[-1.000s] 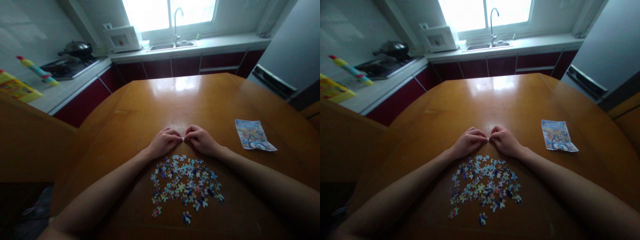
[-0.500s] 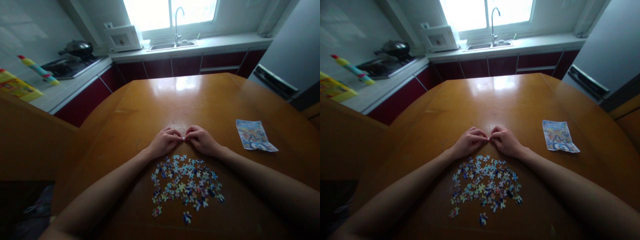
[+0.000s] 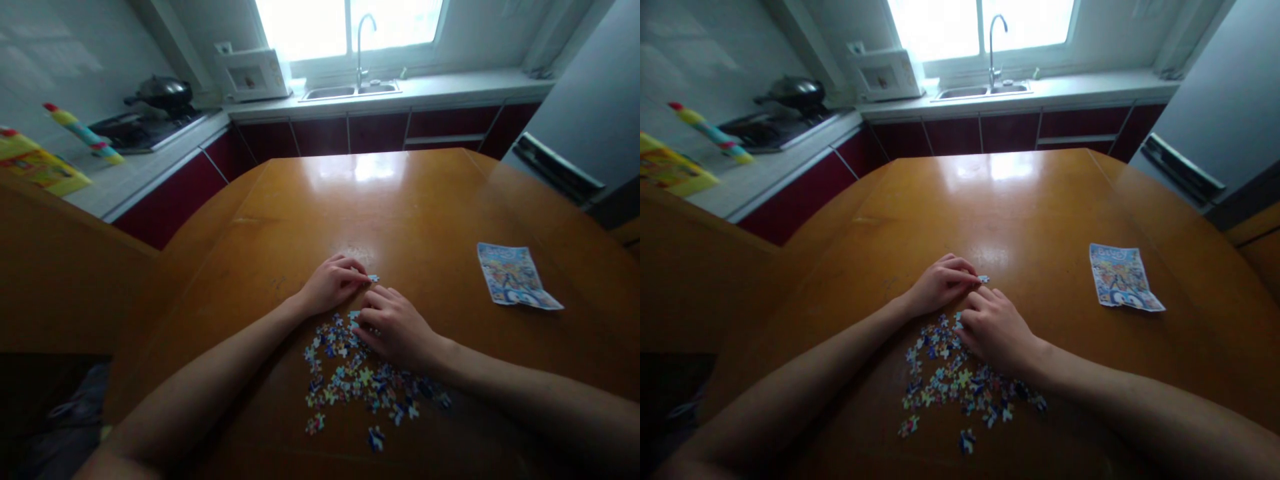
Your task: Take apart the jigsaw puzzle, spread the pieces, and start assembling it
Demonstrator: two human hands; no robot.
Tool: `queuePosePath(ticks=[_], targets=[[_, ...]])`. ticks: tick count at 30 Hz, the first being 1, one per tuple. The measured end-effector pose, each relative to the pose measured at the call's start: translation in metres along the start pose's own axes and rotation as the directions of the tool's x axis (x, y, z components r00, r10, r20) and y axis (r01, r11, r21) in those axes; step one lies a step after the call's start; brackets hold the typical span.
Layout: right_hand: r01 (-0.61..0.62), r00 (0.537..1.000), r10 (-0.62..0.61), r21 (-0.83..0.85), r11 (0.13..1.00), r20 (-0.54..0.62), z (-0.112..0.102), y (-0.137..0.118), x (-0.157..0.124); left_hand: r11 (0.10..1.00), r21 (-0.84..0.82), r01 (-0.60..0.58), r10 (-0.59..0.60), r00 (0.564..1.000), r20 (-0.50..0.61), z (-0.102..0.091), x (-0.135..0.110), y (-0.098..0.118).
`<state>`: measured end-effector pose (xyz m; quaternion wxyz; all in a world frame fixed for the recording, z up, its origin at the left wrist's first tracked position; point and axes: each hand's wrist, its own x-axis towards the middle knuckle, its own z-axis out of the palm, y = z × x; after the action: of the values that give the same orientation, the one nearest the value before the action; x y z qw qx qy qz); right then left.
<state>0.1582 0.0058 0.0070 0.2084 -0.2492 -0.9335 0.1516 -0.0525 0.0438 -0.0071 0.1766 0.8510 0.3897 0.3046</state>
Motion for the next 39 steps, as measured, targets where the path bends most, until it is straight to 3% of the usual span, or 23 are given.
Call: queuePosePath(ticks=[8, 16, 26, 31, 35, 39], targets=[[-0.068, 0.998, 0.067, 0.041, 0.997, 0.018, 0.002, 0.003, 0.002, 1.0, -0.006, 0.009, -0.009, 1.0, -0.003, 0.0, 0.0, 0.0], [-0.043, 0.999, 0.045, -0.068, 0.997, 0.028, 0.002, 0.003, -0.001, 1.0, -0.008, 0.014, -0.014, 1.0, 0.001, 0.001, 0.0, -0.002], [-0.051, 0.996, 0.054, -0.049, 0.998, 0.072, 0.004, 0.005, 0.001, 1.0, -0.007, 0.011, -0.011, 1.0, 0.003, 0.001, -0.001, -0.002], [-0.105, 0.993, 0.093, 0.184, 0.977, 0.073, -0.003, 0.003, 0.004, 1.0, -0.01, 0.02, -0.02, 1.0, 0.0, 0.003, -0.001, -0.002], [-0.173, 0.984, 0.174, 0.496, 0.851, 0.046, -0.01, 0.016, 0.01, 0.999, -0.022, 0.025, -0.025, 1.0, 0.005, 0.0, 0.0, 0.001], [-0.218, 0.913, 0.384, 0.633, 0.743, -0.136, -0.017, 0.052, 0.015, 0.999, -0.048, 0.021, -0.022, 1.0, -0.006, -0.003, 0.001, 0.002]])
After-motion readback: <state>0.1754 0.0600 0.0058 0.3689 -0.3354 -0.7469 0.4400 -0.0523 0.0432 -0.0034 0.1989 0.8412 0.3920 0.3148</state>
